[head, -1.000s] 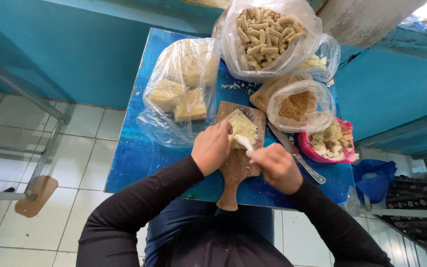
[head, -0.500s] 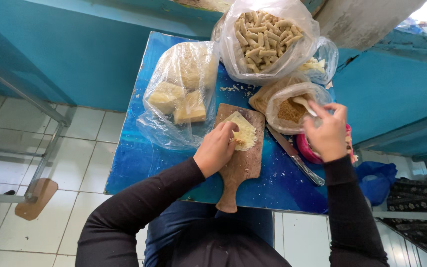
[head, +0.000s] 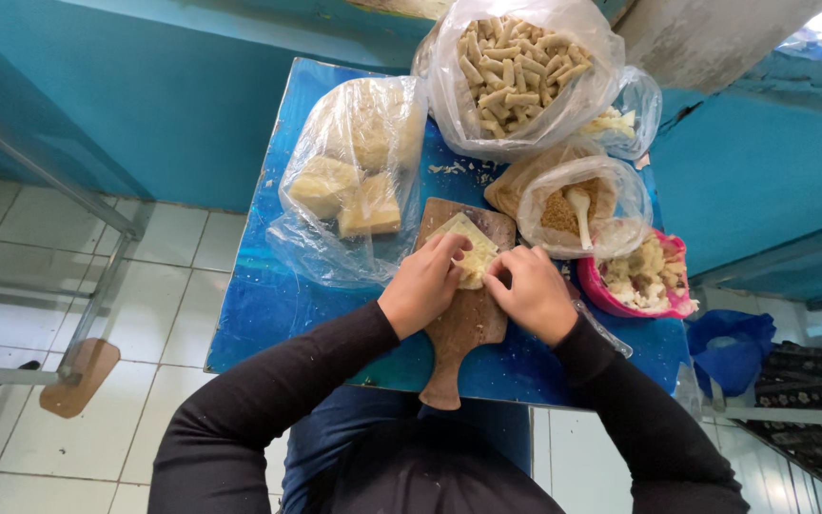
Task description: The person sits at a small blue table and tears pieces from a block of white food by hand, arranging the pieces on a wooden paddle board. They occasionally scoop brown sugar from a plastic bag with a spoon and add it to the pieces on the board.
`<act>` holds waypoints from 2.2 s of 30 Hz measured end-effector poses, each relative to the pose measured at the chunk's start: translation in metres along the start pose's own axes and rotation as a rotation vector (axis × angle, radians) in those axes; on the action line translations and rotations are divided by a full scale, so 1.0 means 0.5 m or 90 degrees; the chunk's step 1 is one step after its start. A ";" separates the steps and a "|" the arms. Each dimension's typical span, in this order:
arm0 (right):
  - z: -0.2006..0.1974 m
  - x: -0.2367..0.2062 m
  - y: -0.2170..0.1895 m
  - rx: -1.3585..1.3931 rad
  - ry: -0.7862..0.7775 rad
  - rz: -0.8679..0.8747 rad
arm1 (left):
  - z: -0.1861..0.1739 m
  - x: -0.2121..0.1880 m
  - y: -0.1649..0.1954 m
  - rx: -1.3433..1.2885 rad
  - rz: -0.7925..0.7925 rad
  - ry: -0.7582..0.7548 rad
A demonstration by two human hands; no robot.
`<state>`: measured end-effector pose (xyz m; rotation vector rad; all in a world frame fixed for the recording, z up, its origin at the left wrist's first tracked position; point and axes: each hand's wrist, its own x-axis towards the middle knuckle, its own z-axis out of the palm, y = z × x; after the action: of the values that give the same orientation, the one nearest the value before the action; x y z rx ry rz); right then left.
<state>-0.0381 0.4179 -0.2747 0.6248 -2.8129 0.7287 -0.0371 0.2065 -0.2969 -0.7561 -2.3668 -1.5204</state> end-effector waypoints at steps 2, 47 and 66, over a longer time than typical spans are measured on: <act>-0.002 -0.001 -0.007 0.017 0.005 -0.002 | 0.000 0.000 0.000 0.002 0.005 -0.010; -0.038 0.029 -0.021 -0.026 -0.010 -0.233 | 0.010 0.014 -0.048 0.177 0.039 -0.007; 0.023 0.077 0.017 0.067 -0.028 -0.044 | -0.003 0.016 -0.044 0.182 0.039 0.033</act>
<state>-0.0769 0.4052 -0.2782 0.7614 -2.7909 0.8653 -0.0556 0.2005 -0.3098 -0.7046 -2.4254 -1.1295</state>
